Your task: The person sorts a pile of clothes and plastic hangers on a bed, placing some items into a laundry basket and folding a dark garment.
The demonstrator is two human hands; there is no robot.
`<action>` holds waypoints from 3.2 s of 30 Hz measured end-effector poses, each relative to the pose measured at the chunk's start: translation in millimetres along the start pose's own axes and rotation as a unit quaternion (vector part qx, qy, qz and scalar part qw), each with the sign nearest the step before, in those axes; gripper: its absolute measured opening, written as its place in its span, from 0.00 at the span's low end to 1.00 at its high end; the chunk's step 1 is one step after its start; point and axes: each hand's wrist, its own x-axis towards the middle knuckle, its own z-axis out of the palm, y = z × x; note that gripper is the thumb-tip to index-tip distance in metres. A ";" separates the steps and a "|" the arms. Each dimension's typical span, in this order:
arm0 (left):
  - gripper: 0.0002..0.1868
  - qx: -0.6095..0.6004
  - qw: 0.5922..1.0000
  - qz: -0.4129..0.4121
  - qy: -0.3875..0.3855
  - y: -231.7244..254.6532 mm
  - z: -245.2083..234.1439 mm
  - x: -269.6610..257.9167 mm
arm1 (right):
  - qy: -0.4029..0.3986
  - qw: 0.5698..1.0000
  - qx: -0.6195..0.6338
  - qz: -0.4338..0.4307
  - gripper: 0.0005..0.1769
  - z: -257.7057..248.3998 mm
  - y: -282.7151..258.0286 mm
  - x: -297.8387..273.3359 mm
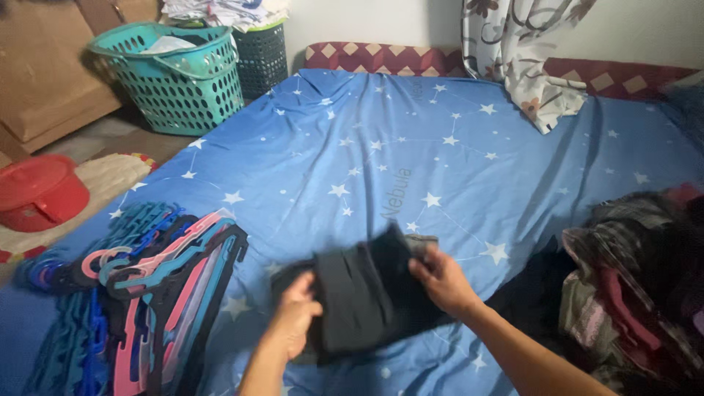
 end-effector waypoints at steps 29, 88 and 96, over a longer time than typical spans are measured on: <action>0.22 0.652 0.733 0.141 0.130 -20.5 81.5 43.7 | -0.204 0.835 -0.489 0.149 0.40 76.2 -18.1 -29.9; 0.42 0.352 0.873 0.161 0.298 228.6 66.3 147.6 | 0.085 0.920 0.311 0.222 0.12 -9.4 -80.7 153.9; 0.33 0.657 0.754 0.011 0.018 45.7 94.9 131.1 | -0.017 0.933 0.143 0.330 0.36 -33.3 -23.2 84.2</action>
